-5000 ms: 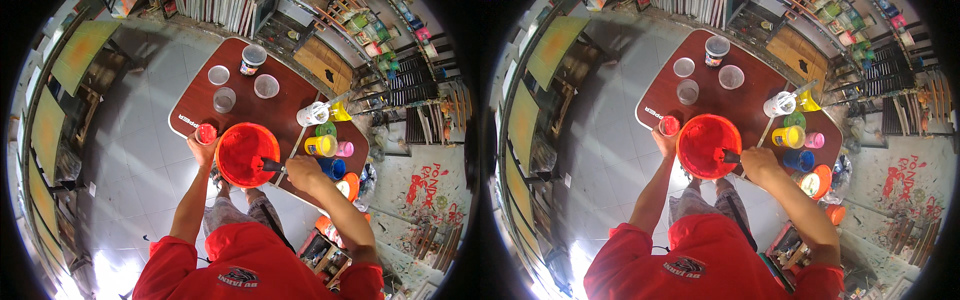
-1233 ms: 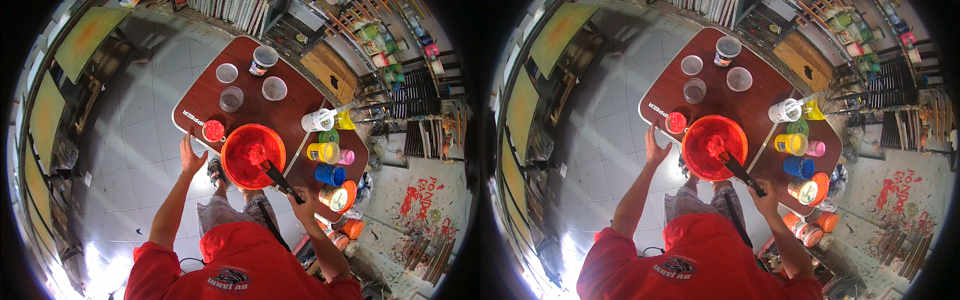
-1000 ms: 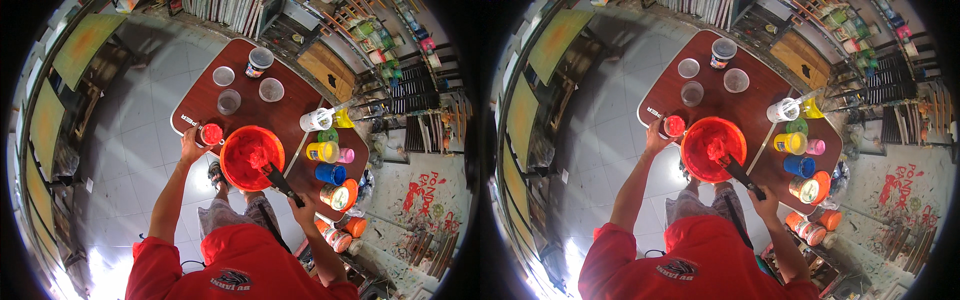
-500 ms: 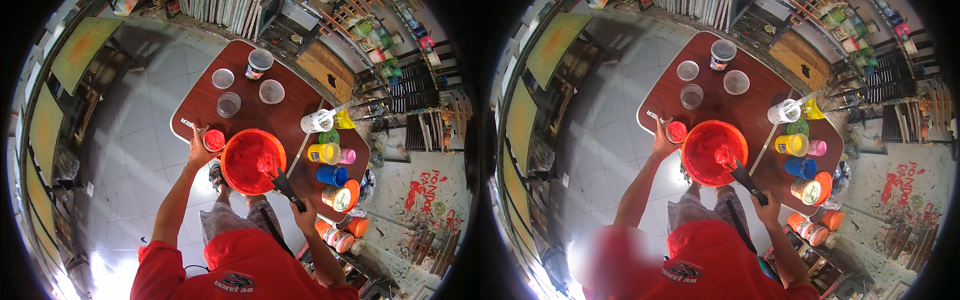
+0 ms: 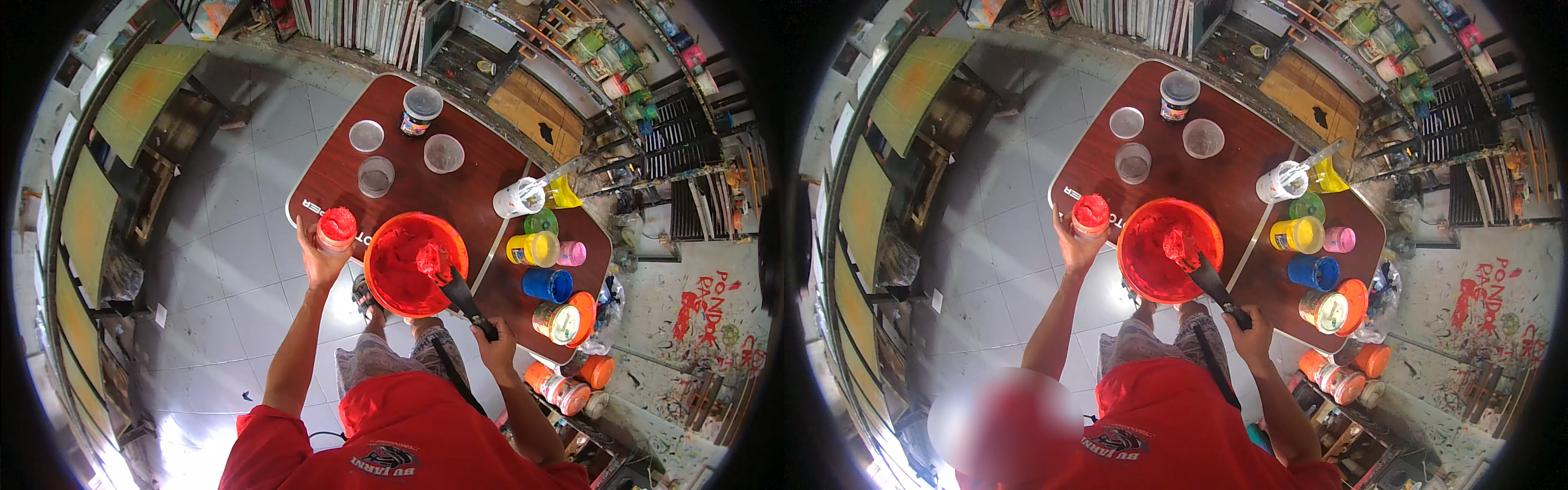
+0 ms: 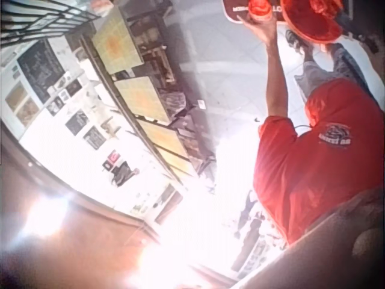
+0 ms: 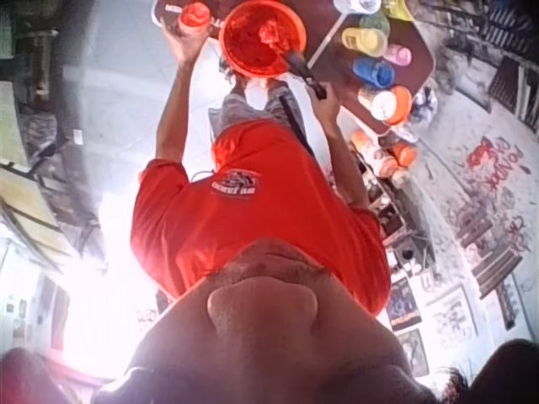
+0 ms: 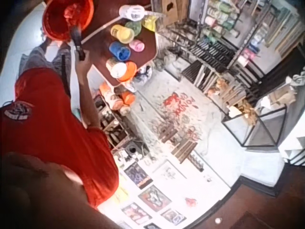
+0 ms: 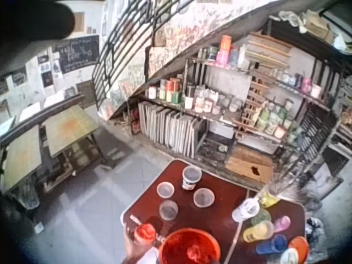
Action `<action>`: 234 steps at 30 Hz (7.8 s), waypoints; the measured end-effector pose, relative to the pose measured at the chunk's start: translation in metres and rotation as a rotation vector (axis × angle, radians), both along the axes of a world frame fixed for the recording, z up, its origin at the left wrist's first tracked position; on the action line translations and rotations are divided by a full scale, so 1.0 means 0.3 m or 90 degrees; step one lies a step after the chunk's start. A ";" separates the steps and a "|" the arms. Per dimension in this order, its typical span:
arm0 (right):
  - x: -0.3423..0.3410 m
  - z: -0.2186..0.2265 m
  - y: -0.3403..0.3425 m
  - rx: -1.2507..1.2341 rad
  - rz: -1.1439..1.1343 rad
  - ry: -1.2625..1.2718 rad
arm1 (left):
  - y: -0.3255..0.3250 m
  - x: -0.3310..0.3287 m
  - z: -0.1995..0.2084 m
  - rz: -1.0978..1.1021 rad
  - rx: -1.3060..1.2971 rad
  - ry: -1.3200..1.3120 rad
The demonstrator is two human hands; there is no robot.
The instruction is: The person mixes red paint in a bucket using a spatula, periodically scraping paint from a smaller container and wiping the spatula on the side of the bucket.
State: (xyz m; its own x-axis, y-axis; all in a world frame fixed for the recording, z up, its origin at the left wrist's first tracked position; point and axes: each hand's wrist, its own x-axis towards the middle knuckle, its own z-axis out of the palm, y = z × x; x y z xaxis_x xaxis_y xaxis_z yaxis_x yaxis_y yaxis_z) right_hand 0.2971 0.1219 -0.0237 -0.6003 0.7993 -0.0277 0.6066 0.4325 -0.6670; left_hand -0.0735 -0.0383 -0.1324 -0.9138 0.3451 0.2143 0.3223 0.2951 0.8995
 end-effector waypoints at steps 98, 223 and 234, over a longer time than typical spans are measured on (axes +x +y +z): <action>-0.120 0.644 0.087 -0.325 0.175 -0.022 | 0.224 0.220 0.428 -0.111 0.213 0.090; -0.435 0.103 0.062 0.416 0.486 -0.456 | 0.049 0.428 -0.090 -0.334 -0.307 0.141; -0.432 0.119 0.182 0.065 0.483 -0.486 | 0.016 0.472 -0.203 -0.251 -0.149 -0.096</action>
